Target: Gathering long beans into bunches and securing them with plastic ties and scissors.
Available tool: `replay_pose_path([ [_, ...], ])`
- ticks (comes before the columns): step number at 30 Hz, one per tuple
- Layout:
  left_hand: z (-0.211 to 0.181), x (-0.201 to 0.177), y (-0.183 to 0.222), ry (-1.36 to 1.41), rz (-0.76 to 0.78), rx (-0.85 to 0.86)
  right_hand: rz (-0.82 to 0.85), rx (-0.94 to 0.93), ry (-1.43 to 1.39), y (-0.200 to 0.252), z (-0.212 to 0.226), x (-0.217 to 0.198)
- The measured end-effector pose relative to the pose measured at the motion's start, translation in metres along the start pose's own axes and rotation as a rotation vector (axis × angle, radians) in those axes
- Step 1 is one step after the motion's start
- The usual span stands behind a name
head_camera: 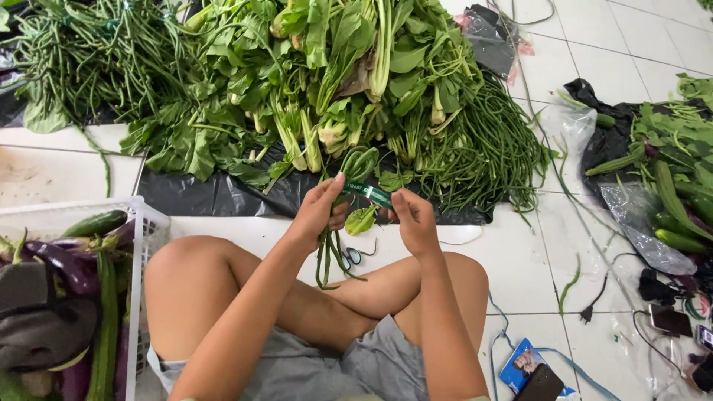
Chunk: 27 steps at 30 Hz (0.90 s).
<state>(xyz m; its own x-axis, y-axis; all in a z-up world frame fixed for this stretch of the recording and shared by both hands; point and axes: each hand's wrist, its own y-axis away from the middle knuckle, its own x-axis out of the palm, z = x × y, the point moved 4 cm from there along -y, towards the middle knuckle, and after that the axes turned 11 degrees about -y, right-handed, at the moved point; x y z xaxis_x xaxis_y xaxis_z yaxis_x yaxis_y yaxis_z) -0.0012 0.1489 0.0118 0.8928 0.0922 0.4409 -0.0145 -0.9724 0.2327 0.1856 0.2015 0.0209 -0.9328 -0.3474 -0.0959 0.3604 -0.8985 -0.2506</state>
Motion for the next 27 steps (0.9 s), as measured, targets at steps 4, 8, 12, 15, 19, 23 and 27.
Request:
replay_pose_path([
  [4,-0.007,-0.010,-0.015,-0.195,-0.046,0.184,-0.014,-0.036,-0.133,-0.010,-0.024,0.002],
  [8,-0.016,-0.019,-0.017,-0.650,-0.178,0.417,-0.072,0.043,-0.265,-0.006,-0.075,0.008],
  [12,0.003,-0.031,-0.023,-0.819,-0.290,0.433,-0.051,0.095,-0.398,-0.004,-0.076,0.039],
  [15,0.023,-0.051,-0.034,-0.856,-0.388,0.345,-0.209,0.378,-0.512,-0.001,-0.113,0.040],
  [19,0.020,-0.062,-0.033,-0.919,-0.429,0.332,0.093,0.605,0.230,0.027,-0.223,0.021],
  [23,0.008,-0.060,-0.026,-0.966,-0.486,0.332,0.572,0.826,1.015,0.047,-0.207,0.042],
  [27,0.000,-0.057,-0.018,-0.979,-0.538,0.311,0.688,0.654,1.250,0.053,-0.226,0.060],
])
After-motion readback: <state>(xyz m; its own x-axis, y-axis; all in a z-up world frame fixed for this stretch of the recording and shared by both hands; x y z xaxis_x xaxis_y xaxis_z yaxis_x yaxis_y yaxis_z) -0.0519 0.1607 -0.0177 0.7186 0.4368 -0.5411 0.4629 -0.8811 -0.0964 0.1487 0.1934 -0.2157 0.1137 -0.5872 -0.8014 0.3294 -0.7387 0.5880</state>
